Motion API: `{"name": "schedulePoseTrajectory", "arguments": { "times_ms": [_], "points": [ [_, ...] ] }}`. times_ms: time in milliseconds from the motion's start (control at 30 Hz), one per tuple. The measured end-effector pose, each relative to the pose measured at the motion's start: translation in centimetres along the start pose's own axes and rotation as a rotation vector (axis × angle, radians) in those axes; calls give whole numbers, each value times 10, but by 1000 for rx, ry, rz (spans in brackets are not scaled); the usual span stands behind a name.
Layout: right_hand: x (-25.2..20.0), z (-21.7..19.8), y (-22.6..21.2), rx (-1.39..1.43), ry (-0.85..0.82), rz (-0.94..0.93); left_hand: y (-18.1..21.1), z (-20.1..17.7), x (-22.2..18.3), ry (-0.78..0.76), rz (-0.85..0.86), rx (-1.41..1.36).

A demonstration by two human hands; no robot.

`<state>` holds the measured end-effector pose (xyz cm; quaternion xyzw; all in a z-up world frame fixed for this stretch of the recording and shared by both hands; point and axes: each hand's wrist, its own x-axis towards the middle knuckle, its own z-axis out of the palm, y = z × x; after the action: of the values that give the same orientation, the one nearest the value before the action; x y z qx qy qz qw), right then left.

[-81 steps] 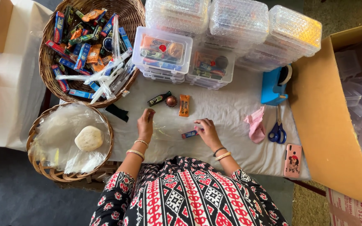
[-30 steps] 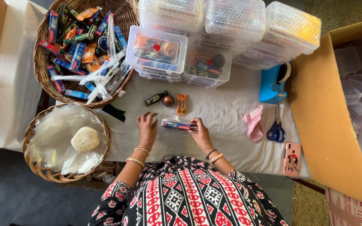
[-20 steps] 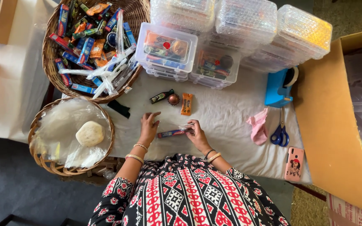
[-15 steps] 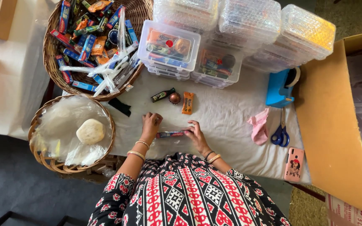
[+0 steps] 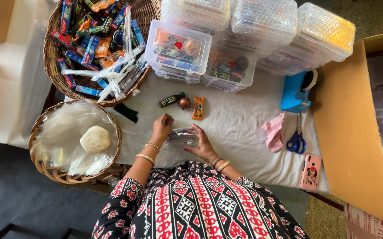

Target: The person sits at a table and wraps small toy-like items in clear plastic film, places the wrapped items into small plastic storage boxes, and packs the filled boxes into a larger cardboard box. They repeatedly take items from a wicker basket, wrap them one at a time, and stack the containers.

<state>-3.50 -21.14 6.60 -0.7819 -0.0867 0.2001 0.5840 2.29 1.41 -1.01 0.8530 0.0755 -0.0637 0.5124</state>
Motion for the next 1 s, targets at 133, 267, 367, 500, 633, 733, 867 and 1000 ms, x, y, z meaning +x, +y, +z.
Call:
{"name": "schedulePoseTrajectory", "arguments": {
  "times_ms": [133, 267, 367, 500, 633, 733, 867, 1000],
  "points": [
    [15, -2, -4, -357, 116, -248, 31, -15, 0, -61, -67, 47],
    [24, -1, 8, -301, 42, -64, 37, -19, 3, -111, -191, -12],
    [28, -2, 12, -209, -70, 118, 19, -11, 6, -64, -89, 27],
    [32, -5, 35, 17, -218, -24, 9, -7, 7, -39, -82, -28],
    [33, -2, 20, -313, -180, -65, 18, -11, 8, -57, -114, -39],
    [33, -1, 16, -350, -180, -79, 19, -11, 8, -40, -58, -27],
    [29, -6, 12, -179, -143, -36, 30, -15, 12, 4, 4, 51],
    [20, -17, 26, 33, -35, 35, 53, -27, 16, 27, 15, 66]
  ]
}}
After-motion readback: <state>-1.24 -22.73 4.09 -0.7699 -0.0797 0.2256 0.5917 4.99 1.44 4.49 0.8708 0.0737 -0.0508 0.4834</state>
